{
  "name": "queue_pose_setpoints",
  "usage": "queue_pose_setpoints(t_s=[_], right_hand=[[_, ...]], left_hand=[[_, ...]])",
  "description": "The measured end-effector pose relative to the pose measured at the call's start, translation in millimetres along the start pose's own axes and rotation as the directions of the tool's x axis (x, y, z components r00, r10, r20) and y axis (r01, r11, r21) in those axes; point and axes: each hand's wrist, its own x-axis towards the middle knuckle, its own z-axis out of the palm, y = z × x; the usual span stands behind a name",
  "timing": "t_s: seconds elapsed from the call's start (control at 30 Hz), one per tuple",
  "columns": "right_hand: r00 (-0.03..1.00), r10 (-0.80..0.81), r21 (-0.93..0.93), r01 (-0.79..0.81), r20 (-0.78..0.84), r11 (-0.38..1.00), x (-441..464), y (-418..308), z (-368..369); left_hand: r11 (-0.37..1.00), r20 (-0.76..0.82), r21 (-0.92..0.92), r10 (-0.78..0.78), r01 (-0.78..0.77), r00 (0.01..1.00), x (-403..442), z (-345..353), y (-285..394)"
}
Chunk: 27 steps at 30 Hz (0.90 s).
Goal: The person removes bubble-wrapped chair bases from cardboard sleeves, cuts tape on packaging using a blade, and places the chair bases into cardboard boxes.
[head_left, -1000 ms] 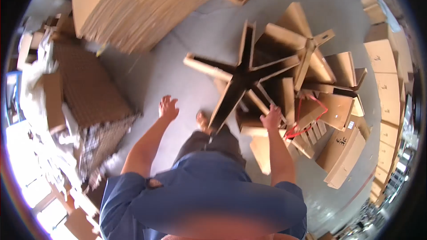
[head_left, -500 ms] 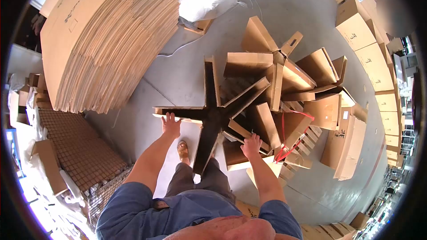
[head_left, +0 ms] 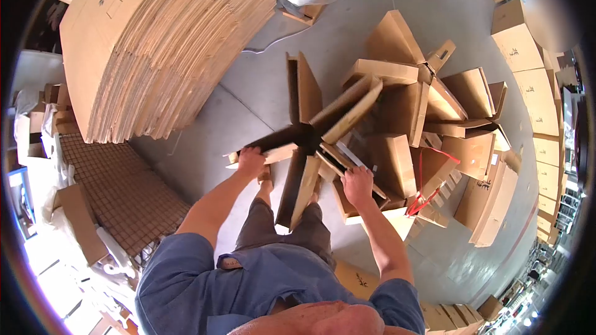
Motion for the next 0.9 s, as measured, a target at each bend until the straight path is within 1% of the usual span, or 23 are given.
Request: queue_pose_setpoints(t_s=[0.03, 0.07, 0.13, 0.17, 0.2, 0.27, 0.3, 0.33, 0.4, 0.43, 0.47, 0.53, 0.57, 0.6, 0.63, 0.67, 0.7, 0.73, 0.8, 0.83, 0.87, 0.9], right_hand=[[0.997, -0.044, 0.008, 0.045, -0.058, 0.999, 12, -12, -14], [0.998, -0.038, 0.009, 0.039, -0.052, 0.999, 22, -24, -23], [0.997, -0.061, 0.049, 0.063, -0.049, 0.997, 47, -45, -42], [0.998, -0.055, 0.063, 0.057, -0.031, 0.996, 60, -57, -55], [0.998, -0.05, 0.037, 0.051, -0.025, 0.998, 71, -69, -71], [0.999, -0.03, 0.031, 0.031, -0.028, 0.999, 88, -87, -91], [0.996, -0.049, 0.065, 0.054, -0.077, 0.996, 94, -96, -106], [0.995, -0.054, 0.057, 0.059, -0.086, 0.997, 102, -102, -120], [0.997, -0.041, 0.002, 0.041, -0.059, 0.999, 108, -111, -150], [0.997, -0.037, -0.006, 0.036, -0.07, 0.999, 109, -116, -172], [0.996, -0.038, -0.021, 0.036, -0.086, 0.999, 108, -118, -189], [0.985, -0.08, -0.077, 0.069, -0.151, 0.995, 109, -116, -228], [0.98, -0.092, -0.098, 0.075, -0.177, 0.992, 108, -118, -251], [0.975, -0.078, -0.099, 0.058, -0.206, 0.993, 104, -121, -275], [0.97, -0.062, -0.099, 0.039, -0.236, 0.994, 99, -122, -298], [0.951, -0.074, -0.107, 0.044, -0.301, 0.993, 95, -118, -317], [0.954, -0.036, -0.141, -0.007, -0.298, 0.99, 90, -116, -341], [0.919, -0.028, -0.162, -0.039, -0.392, 0.986, 81, -115, -361], [0.898, -0.036, -0.223, -0.07, -0.439, 0.972, 68, -106, -396], [0.895, -0.019, -0.263, -0.111, -0.446, 0.958, 56, -102, -408], [0.877, -0.014, -0.294, -0.146, -0.48, 0.945, 57, -95, -422], [0.871, -0.015, -0.288, -0.146, -0.491, 0.946, 54, -93, -426]], left_hand=[[1.0, -0.071, -0.022, -0.006, 0.005, 0.997, -7, 1, -22], [0.999, -0.142, -0.044, -0.014, 0.008, 0.99, -13, -7, -41], [0.999, -0.276, -0.017, 0.028, -0.034, 0.961, -29, -33, -77], [1.0, -0.347, -0.017, -0.002, -0.004, 0.938, -32, -39, -94], [0.999, -0.404, -0.031, -0.04, 0.03, 0.914, -37, -44, -109], [0.999, -0.473, -0.048, -0.004, -0.021, 0.881, -47, -74, -140], [0.979, -0.558, -0.179, -0.02, -0.097, 0.829, -50, -89, -151], [0.979, -0.568, -0.18, -0.024, -0.095, 0.823, -47, -100, -164], [0.939, -0.684, -0.267, -0.026, -0.218, 0.729, -47, -115, -182], [0.932, -0.707, -0.264, -0.012, -0.249, 0.707, -46, -128, -190], [0.93, -0.722, -0.262, -0.013, -0.256, 0.692, -45, -145, -191], [0.841, -0.695, -0.521, -0.318, -0.147, 0.645, -36, -187, -186], [0.904, -0.662, -0.425, -0.276, -0.046, 0.697, -28, -205, -190], [0.904, -0.683, -0.425, -0.28, -0.055, 0.674, -20, -223, -193], [0.904, -0.651, -0.423, -0.257, -0.06, 0.714, -10, -242, -195], [0.905, -0.616, -0.42, -0.23, -0.067, 0.753, 0, -262, -195], [0.921, -0.658, -0.39, -0.265, -0.018, 0.705, 9, -280, -193], [0.921, -0.672, -0.389, -0.264, -0.027, 0.692, 19, -294, -194], [0.876, -0.538, -0.43, -0.054, -0.219, 0.841, 41, -321, -193], [0.889, -0.518, -0.385, 0.012, -0.246, 0.855, 53, -330, -185], [0.889, -0.402, -0.377, 0.095, -0.26, 0.91, 66, -348, -156], [0.847, -0.521, -0.361, 0.164, -0.39, 0.838, 88, -327, -147]])
